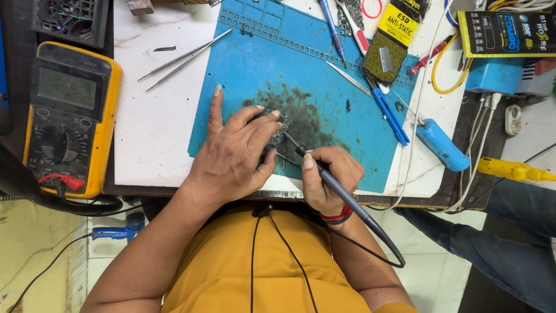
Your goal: The person solders a small circuit board on a repair workbench, holding the board steady with one hand while applying a soldering iron to its components with the other. They briefly reach away, then reposition the board and continue soldering different points on it.
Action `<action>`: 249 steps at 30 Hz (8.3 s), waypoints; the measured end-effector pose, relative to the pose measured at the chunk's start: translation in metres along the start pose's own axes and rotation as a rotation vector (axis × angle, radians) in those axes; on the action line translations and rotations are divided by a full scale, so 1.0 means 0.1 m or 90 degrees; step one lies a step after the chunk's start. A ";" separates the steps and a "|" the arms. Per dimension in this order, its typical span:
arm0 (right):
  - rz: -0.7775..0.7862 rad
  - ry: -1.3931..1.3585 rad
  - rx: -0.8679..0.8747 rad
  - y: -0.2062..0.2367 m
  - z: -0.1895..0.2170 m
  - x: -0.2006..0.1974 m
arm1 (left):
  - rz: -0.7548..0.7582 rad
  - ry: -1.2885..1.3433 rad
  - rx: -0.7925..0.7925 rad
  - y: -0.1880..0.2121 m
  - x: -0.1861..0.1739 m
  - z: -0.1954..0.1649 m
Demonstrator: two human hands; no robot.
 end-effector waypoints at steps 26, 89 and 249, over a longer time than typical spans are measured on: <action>0.010 -0.001 -0.001 0.00 0.01 0.01 | 0.005 -0.002 0.000 0.01 0.01 0.00; -0.185 -0.115 0.033 0.26 -0.28 -0.21 | 0.011 0.022 -0.009 -0.02 0.00 0.01; -0.032 -0.059 0.020 0.10 -0.14 -0.05 | -0.001 0.016 -0.010 0.00 0.00 0.01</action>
Point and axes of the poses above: each hand's wrist, its own y-axis away from the middle knuckle, its own x-axis out of the palm, z = x × y, the point moved 9 cm from there along -y, towards the middle knuckle, and after that the axes turned 13 degrees about -y, right-handed, at the moved point
